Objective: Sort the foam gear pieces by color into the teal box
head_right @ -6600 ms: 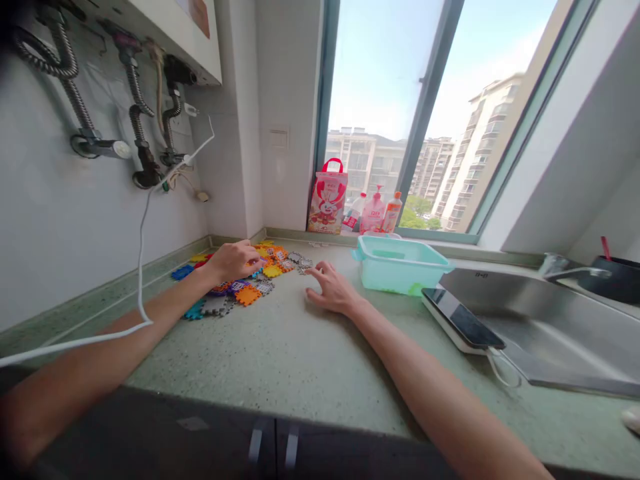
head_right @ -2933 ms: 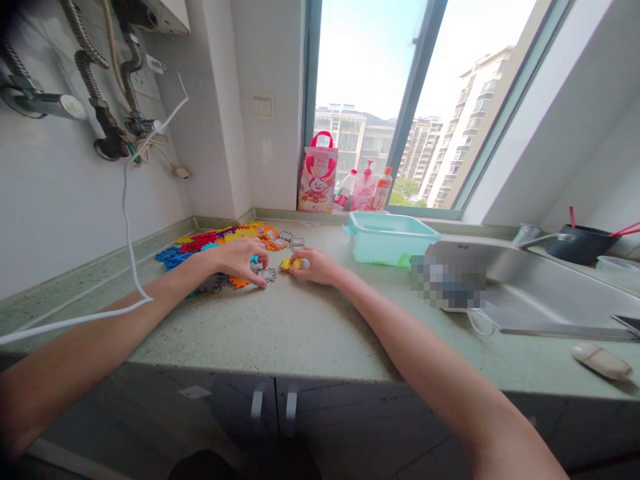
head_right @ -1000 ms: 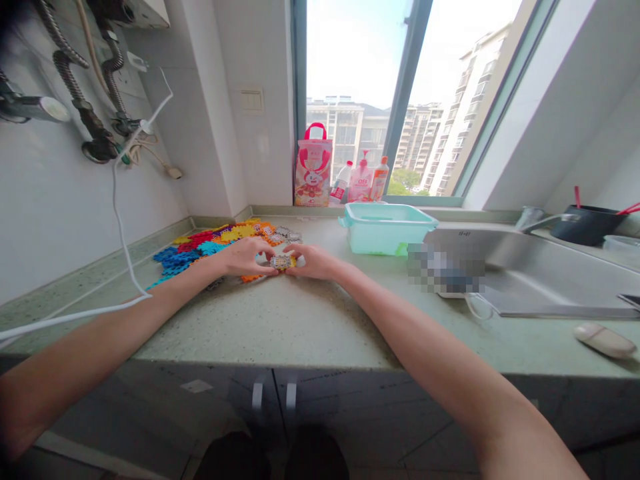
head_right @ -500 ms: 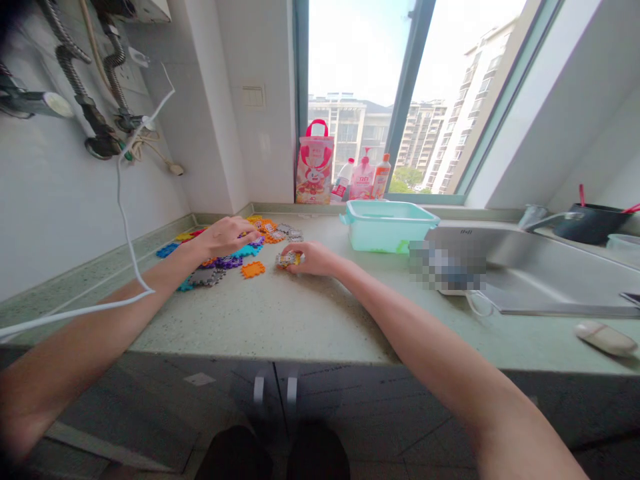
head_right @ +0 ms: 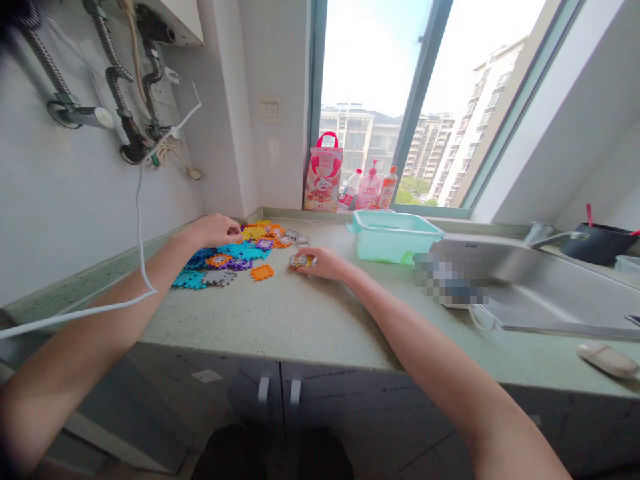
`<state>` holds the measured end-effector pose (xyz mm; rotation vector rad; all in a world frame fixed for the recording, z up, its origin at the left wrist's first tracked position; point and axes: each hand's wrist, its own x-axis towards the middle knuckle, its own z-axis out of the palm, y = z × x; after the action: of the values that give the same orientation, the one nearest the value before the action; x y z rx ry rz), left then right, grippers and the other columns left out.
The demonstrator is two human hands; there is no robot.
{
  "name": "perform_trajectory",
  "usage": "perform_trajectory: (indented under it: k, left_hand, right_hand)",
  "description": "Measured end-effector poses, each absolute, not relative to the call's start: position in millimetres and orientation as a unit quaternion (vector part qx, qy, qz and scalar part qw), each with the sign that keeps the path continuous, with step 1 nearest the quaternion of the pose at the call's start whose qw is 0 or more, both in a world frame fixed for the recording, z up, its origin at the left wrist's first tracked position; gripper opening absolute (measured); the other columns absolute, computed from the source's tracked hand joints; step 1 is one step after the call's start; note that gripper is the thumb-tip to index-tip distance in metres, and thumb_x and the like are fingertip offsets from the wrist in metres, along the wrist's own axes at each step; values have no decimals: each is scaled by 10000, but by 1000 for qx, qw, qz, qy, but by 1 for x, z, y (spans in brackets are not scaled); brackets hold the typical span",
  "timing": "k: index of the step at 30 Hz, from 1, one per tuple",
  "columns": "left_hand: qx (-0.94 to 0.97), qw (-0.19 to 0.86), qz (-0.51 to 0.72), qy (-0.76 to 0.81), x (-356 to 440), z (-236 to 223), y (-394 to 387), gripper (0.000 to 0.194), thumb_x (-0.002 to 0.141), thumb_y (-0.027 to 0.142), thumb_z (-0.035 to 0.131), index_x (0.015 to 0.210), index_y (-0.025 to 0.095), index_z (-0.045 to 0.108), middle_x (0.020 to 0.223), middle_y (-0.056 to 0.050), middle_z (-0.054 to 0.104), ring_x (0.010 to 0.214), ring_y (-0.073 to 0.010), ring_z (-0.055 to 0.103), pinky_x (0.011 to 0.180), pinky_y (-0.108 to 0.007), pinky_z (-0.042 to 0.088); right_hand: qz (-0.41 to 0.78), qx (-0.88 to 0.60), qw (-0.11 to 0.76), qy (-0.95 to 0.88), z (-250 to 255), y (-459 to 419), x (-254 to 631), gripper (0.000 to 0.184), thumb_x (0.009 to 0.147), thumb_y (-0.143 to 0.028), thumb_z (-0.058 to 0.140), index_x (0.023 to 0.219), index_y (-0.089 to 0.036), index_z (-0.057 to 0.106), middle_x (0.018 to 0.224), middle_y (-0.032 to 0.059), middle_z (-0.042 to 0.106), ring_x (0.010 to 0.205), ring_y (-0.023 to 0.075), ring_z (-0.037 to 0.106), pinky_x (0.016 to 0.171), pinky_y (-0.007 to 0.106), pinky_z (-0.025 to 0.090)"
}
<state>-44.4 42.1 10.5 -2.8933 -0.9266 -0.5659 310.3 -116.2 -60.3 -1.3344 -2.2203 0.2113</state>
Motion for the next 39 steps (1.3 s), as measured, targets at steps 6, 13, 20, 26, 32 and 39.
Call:
perform_trajectory:
  k: [6,13,20,26,32,39]
  left_hand:
    - [-955,97,-165,-225,9,-6,-7,287,980,412,591,1103,223,768,1120,-72,755,1024,-238,666,930,-341,487]
    - [-978,59,-175,-101,49,-29,-44,447,969,502,644,1327,237,678,1315,-137,704,1230,-314,650,1084,-443,469]
    - [-970,-18,-183,-159,48,-41,-38,417,924,481,689,1253,226,667,1169,-103,760,1107,-289,710,1003,-404,515]
    - [-964,-63,-199,-167,45,-44,-33,553,849,450,752,1333,221,612,1129,-75,774,1070,-274,729,1005,-393,516]
    - [-954,-30,-218,-204,37,-41,-31,601,814,412,741,1366,222,594,1159,-64,773,1163,-300,700,1066,-409,482]
    - [-944,-30,-218,-245,36,-43,-30,607,863,464,701,1410,223,594,1185,-72,767,1172,-294,698,1041,-383,487]
  right_hand:
    - [73,-527,265,-804,-61,-116,313,643,830,-419,846,1418,-251,644,1248,91,766,976,230,738,925,364,563]
    - [89,-497,268,-821,-59,-117,298,733,814,-406,854,1479,-278,574,1238,64,773,1001,228,741,940,354,548]
    - [116,-500,290,-808,-66,-112,301,793,789,-416,882,1504,-306,559,1274,62,767,992,220,740,939,352,559]
    - [113,-512,295,-799,-65,-115,306,735,813,-387,865,1486,-279,593,1210,79,777,993,223,744,938,365,568]
    - [118,-493,320,-800,-64,-118,314,605,888,-369,777,1456,-247,611,1226,87,767,1091,233,726,949,371,569]
    - [4,-536,345,-770,-63,-119,328,648,825,-218,736,1455,-244,591,1281,86,744,1049,226,712,952,359,555]
